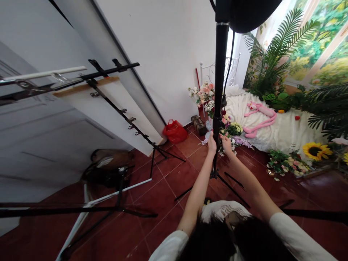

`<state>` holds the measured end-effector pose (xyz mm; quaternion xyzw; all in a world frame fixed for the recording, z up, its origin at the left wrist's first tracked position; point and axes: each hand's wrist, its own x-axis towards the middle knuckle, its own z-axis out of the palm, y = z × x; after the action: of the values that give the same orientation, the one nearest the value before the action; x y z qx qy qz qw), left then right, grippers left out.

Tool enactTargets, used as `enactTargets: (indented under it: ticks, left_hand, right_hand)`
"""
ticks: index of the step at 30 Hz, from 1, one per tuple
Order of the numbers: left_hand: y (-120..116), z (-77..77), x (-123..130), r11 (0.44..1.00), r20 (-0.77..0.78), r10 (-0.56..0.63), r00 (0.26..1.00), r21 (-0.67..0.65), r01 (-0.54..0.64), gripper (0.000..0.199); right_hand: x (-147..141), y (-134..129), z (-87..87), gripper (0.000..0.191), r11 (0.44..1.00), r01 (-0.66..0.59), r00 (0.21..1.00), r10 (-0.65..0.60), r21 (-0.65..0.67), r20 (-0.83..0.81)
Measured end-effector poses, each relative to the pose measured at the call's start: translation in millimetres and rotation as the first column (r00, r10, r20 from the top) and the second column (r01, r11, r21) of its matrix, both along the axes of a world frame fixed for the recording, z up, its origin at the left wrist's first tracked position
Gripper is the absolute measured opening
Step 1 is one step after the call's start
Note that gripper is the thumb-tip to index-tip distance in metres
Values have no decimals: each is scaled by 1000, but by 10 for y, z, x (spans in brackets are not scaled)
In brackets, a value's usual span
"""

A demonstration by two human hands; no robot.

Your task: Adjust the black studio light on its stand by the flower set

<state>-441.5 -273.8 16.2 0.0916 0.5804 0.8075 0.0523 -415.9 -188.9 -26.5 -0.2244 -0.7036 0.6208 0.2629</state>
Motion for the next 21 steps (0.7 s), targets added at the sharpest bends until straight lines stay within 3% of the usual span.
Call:
enactTargets:
  ticks: [3,5,9,12,15,19,21]
  left_hand:
    - [3,106,97,999,-6,17,1000,46,-16,57]
    - [-14,148,236,994,-57,109,992,15,-109,53]
    - [-88,110,622,960,-231,228,946,-109,-258,47]
    - [-146,-34,910,934,-310,219,925,-209,-291,51]
    - [-146,-252,1173,924,-299,183,937,-272,-267,54]
    - [-10,-537,1504,945,-257,35,966,-306,-116,52]
    - [102,-625,1638,951,-227,-43,973,-308,-30,49]
  right_hand:
    - [2,3,17,44,1000,18,1000,-18,10,3]
    - [40,19,-11,45,999,40,999,-41,9,21]
    - [346,80,-270,49,992,62,993,-50,-112,110]
    - [818,141,-596,51,960,69,989,-31,-270,142]
    - [1400,236,-874,52,929,131,976,-59,-345,211]
    - [2160,453,-1043,49,873,285,950,-201,-395,239]
    - [2502,593,-1058,46,819,387,918,-303,-424,254]
